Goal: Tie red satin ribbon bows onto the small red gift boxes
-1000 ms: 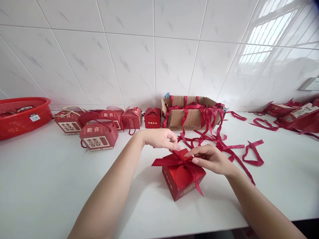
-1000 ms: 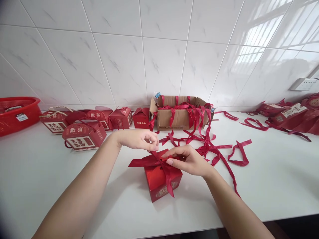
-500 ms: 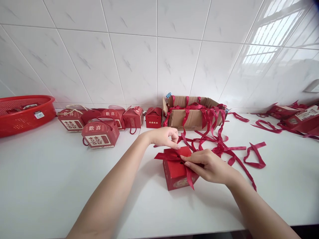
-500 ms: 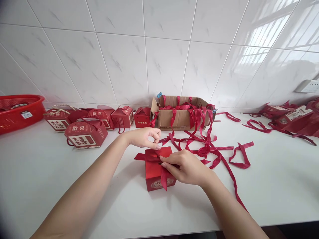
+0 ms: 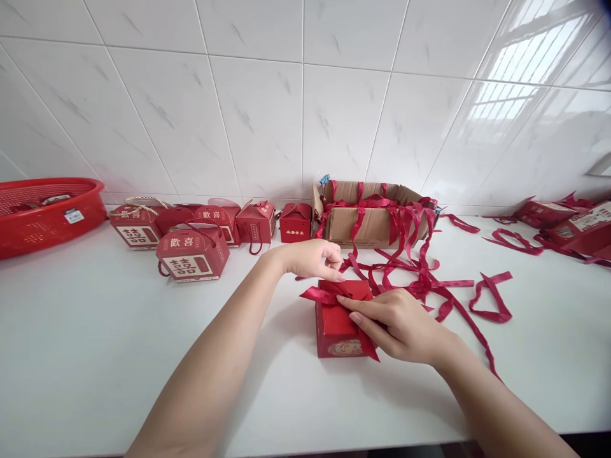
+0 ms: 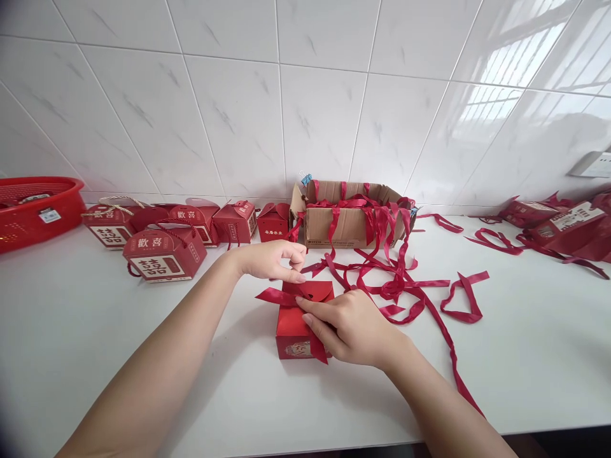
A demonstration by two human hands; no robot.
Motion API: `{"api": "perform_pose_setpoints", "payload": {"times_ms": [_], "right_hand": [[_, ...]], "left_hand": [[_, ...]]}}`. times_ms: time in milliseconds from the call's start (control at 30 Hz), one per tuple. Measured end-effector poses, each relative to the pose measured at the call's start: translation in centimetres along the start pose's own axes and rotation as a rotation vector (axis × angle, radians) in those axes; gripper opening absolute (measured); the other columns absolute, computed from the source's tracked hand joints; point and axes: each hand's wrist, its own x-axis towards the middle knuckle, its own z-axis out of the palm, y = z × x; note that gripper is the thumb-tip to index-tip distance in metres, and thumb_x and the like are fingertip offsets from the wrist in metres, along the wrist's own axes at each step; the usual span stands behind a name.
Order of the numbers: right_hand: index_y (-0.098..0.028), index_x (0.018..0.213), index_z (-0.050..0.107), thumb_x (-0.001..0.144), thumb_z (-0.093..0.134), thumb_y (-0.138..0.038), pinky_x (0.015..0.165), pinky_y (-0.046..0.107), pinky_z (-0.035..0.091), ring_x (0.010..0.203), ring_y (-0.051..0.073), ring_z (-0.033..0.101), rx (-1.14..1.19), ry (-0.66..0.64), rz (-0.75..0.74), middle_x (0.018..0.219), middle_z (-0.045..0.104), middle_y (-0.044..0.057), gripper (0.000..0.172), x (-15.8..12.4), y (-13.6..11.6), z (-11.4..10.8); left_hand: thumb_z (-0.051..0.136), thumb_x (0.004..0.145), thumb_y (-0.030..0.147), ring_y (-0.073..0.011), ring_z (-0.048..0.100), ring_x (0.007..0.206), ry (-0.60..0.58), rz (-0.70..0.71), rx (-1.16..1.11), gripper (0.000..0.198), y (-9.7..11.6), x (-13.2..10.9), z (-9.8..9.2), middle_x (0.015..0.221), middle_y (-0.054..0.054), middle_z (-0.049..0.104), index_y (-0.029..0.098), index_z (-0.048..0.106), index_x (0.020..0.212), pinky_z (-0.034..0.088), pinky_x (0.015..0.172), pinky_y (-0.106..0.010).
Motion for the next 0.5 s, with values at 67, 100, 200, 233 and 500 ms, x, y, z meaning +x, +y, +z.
{"api": "perform_pose_setpoints", "payload": {"times_ms": [67, 100, 200, 233, 500], "right_hand": [[-0.014, 0.119, 0.063, 0.094, 0.037, -0.025, 0.046, 0.026, 0.023, 0.043, 0.01, 0.032, -0.003, -0.017, -0.017, 0.052, 0.054, 0.0, 0.037, 0.0, -0.1, -0.2], [-0.014, 0.119, 0.063, 0.094, 0.037, -0.024, 0.046, 0.026, 0.023, 0.044, 0.01, 0.032, 0.001, -0.026, -0.028, 0.053, 0.054, 0.001, 0.037, 0.0, -0.1, -0.4], [-0.013, 0.117, 0.064, 0.094, 0.037, -0.023, 0.046, 0.027, 0.024, 0.043, 0.01, 0.031, 0.015, -0.06, -0.06, 0.053, 0.054, 0.001, 0.037, 0.1, -0.1, -0.9], [-0.012, 0.113, 0.066, 0.094, 0.037, -0.023, 0.046, 0.027, 0.024, 0.043, 0.01, 0.03, 0.023, -0.071, -0.07, 0.052, 0.054, 0.001, 0.036, 0.2, -0.1, -1.0], [-0.015, 0.119, 0.061, 0.092, 0.045, -0.024, 0.046, 0.024, 0.029, 0.046, 0.009, 0.037, 0.347, 0.219, 0.007, 0.055, 0.051, -0.002, 0.032, -0.1, 1.7, -0.1]], "left_hand": [[0.061, 0.076, 0.048, -0.0065, 0.037, 0.053, -0.012, 0.002, 0.006, 0.04, 0.1, 0.1, 0.1, 0.081, 0.0, 0.043, 0.016, 0.044, 0.061, 0.031, 0.052, -0.027], [0.061, 0.076, 0.049, -0.0068, 0.036, 0.053, -0.017, 0.001, 0.019, 0.04, 0.2, 0.1, 0.1, 0.079, 0.0, 0.042, 0.016, 0.044, 0.061, 0.031, 0.052, -0.026], [0.06, 0.077, 0.049, -0.0083, 0.04, 0.056, -0.001, -0.001, 0.085, 0.04, 0.6, -0.1, 0.1, 0.075, 0.001, 0.043, 0.016, 0.045, 0.06, 0.033, 0.056, -0.026], [0.06, 0.077, 0.049, -0.0089, 0.042, 0.058, 0.01, -0.003, 0.107, 0.04, 0.8, -0.2, 0.1, 0.075, 0.001, 0.044, 0.016, 0.046, 0.06, 0.034, 0.059, -0.026], [0.053, 0.082, 0.051, -0.0155, 0.054, 0.08, 0.102, -0.098, 0.165, 0.031, 2.6, -1.3, -0.9, 0.093, -0.001, 0.058, 0.021, 0.06, 0.085, 0.04, 0.069, -0.026]]}}
